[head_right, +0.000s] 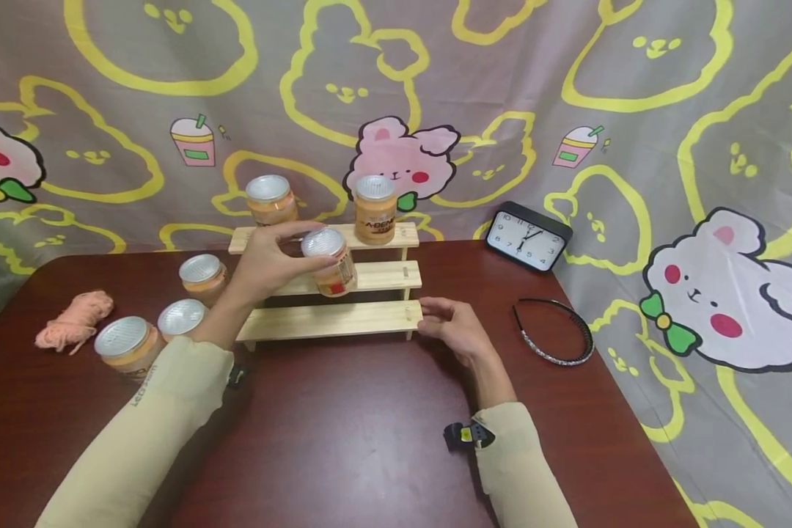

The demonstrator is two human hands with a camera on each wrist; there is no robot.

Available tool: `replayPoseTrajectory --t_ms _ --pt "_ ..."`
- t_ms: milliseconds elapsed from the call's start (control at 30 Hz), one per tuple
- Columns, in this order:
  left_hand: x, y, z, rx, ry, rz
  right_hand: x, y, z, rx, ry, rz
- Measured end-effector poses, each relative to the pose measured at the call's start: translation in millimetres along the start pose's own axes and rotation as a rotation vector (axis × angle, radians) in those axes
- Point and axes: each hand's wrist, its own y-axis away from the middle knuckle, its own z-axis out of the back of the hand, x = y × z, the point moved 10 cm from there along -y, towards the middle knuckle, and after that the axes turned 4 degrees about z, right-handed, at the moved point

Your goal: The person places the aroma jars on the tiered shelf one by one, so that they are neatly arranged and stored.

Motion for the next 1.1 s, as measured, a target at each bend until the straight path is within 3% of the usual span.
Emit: replayPoseTrajectory --t_ms 533,1100 --pt "-4.2 -9.0 -33.2 -0.026 -0.080 -0.049 -5 1.9 1 0.010 -0.003 0.000" --pt "-6.0 -18.5 -55.5 -0.080 -0.050 -0.080 0 -0.4 1 0.028 0.017 0.004"
